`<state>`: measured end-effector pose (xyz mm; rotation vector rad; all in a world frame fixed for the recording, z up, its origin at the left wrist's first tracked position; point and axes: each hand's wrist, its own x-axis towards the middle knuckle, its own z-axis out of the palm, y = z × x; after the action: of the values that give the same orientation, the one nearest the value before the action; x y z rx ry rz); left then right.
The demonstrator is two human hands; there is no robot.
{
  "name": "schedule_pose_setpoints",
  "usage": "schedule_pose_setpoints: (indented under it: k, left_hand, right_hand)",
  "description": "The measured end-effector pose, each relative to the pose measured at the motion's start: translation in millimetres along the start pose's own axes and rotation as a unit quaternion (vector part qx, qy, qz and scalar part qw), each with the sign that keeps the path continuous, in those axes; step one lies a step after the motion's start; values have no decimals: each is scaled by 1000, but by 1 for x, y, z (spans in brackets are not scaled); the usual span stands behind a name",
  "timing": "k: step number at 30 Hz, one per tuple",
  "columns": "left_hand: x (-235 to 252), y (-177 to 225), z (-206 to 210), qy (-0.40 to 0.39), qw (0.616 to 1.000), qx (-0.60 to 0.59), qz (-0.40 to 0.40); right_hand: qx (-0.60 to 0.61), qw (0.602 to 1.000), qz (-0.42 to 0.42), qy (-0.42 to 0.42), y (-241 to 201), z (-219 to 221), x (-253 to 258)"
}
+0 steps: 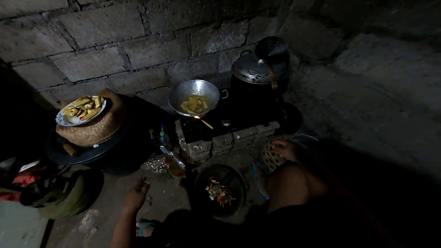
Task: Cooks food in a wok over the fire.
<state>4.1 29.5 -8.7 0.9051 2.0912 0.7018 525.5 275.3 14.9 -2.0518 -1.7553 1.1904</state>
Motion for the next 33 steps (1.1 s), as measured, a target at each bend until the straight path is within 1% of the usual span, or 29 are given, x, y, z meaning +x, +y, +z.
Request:
schedule_pose_setpoints:
  k: [5,10,13,17,22,27,33]
  left_hand:
    - [-3,3,-1,3,1000,14,-2]
    - [-5,3,-2,-1,1000,8,3]
    - [-4,3,-1,0,1000,7,-1]
    - [-2,3,-1,-3,1000,3,0]
    - [-1,3,-1,-5,1000,-3,-3]
    - [-1,3,0,-9,1000,2,1]
    - [-1,3,0,-7,1000,7,3]
  right_hand:
    - [5,1000,-7,-2,-6,0,-7]
    - [8,1000,-20,2,-3,1,-6]
    - [-14,999,-27,-17,-3,-1,-5]
    - [9,1000,-11,-4,-4,1,-6]
    - [9,1000,-19,6,3,3,1]
    - [-7,1000,-8,4,-7,2,-9]
    - [23,1000,4,5,-12,4,-11]
